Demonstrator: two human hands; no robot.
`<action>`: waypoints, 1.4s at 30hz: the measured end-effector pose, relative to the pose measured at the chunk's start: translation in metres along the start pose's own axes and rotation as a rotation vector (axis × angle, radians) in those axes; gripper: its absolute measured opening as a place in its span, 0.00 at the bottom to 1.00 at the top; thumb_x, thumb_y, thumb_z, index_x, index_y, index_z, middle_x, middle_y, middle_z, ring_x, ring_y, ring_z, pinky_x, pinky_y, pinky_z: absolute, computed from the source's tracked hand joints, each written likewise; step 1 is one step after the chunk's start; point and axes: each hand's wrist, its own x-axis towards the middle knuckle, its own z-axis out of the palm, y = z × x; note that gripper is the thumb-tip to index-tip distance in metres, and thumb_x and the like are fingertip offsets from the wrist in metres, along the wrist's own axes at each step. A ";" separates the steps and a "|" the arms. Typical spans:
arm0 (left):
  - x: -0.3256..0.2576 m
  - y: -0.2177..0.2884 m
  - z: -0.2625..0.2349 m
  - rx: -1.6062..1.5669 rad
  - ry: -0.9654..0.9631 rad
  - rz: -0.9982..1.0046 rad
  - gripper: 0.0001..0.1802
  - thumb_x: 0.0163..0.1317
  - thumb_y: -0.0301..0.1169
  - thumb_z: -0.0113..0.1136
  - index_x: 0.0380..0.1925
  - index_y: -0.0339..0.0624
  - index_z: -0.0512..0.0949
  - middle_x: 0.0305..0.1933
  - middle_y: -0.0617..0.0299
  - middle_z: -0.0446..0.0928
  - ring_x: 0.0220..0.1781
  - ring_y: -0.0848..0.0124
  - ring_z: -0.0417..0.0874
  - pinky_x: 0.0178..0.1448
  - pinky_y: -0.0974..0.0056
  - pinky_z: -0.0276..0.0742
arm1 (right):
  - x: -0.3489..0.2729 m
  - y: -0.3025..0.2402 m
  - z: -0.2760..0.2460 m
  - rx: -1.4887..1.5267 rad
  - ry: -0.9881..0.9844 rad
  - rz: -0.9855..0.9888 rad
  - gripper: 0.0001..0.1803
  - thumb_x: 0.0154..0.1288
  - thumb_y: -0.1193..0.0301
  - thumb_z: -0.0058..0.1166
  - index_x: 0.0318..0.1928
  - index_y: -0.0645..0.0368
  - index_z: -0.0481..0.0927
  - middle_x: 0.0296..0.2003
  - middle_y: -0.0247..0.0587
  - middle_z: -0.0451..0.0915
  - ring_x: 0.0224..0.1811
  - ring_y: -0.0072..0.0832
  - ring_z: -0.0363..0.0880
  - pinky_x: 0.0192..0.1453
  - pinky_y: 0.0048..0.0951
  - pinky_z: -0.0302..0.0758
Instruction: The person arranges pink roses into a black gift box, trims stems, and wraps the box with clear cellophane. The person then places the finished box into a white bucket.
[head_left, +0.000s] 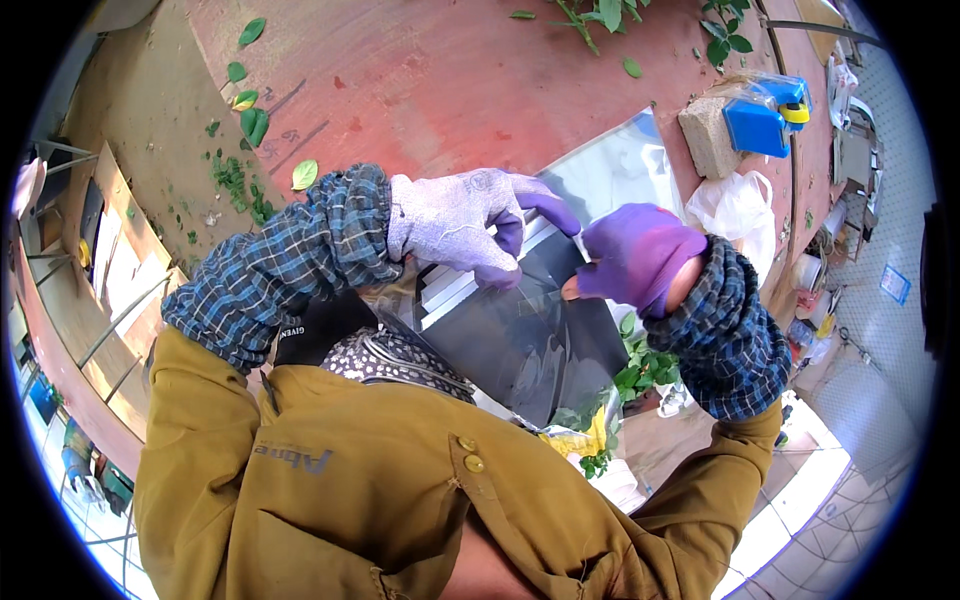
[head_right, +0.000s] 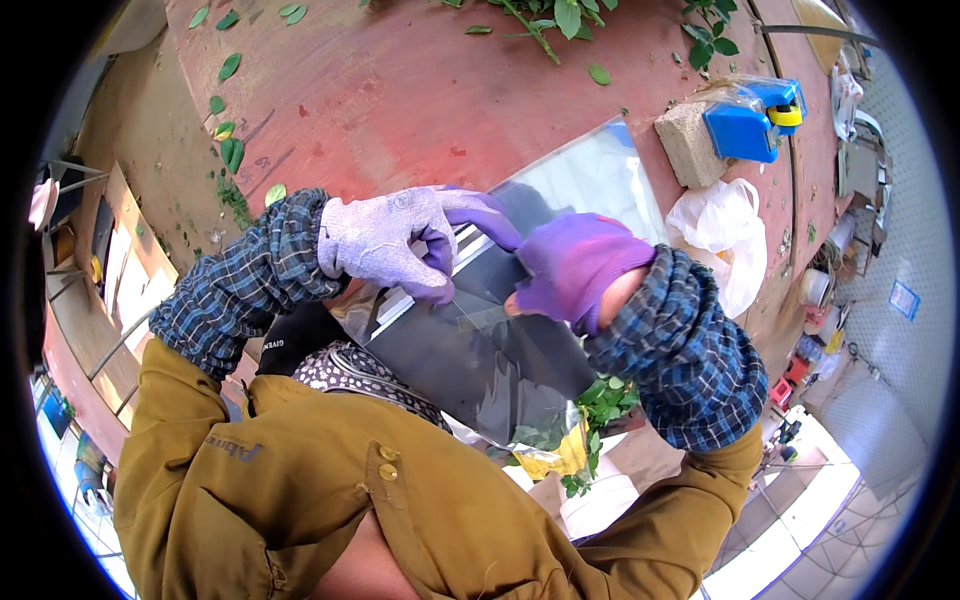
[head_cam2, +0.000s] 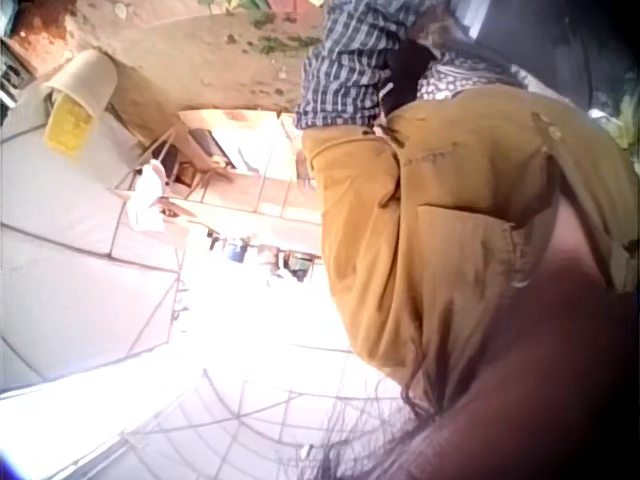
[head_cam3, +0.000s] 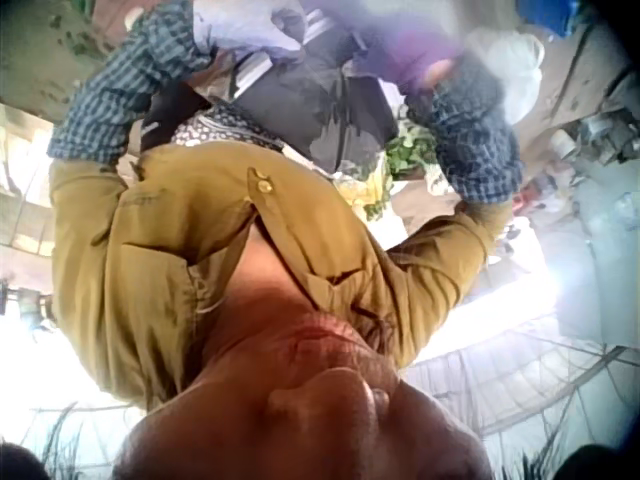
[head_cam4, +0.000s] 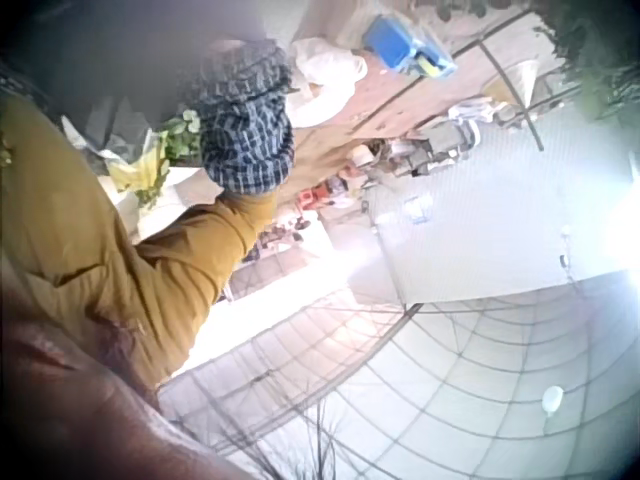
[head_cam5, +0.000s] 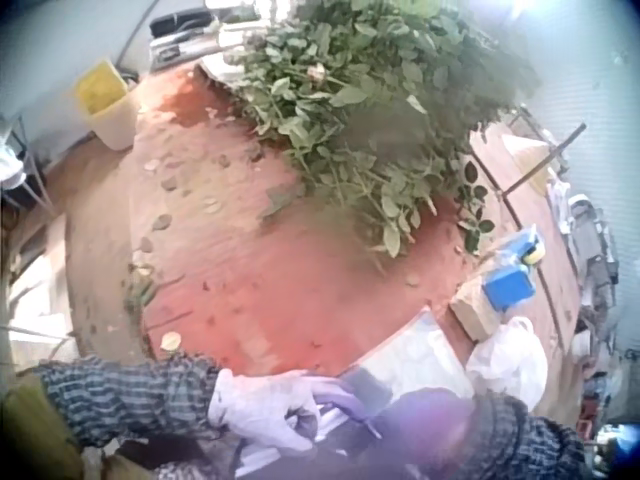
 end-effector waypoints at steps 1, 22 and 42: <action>-0.001 0.001 0.000 -0.014 0.007 0.032 0.08 0.44 0.25 0.65 0.12 0.36 0.79 0.61 0.57 0.72 0.53 0.71 0.74 0.49 0.64 0.73 | -0.005 0.006 0.003 0.008 0.043 0.066 0.22 0.48 0.52 0.65 0.27 0.60 0.79 0.23 0.49 0.78 0.31 0.47 0.79 0.35 0.44 0.72; -0.154 -0.057 0.004 -1.058 0.095 -0.515 0.13 0.62 0.27 0.55 0.44 0.31 0.79 0.53 0.52 0.77 0.49 0.68 0.79 0.57 0.64 0.74 | -0.004 -0.061 0.156 1.240 1.051 0.398 0.43 0.64 0.42 0.48 0.68 0.60 0.55 0.60 0.49 0.68 0.60 0.36 0.71 0.65 0.40 0.68; -0.044 -0.071 0.024 -1.224 0.122 -0.288 0.22 0.71 0.44 0.45 0.55 0.40 0.71 0.56 0.59 0.74 0.53 0.75 0.75 0.58 0.70 0.71 | -0.018 -0.041 0.165 0.799 1.047 0.422 0.41 0.65 0.39 0.41 0.62 0.63 0.66 0.57 0.51 0.70 0.60 0.40 0.69 0.64 0.38 0.64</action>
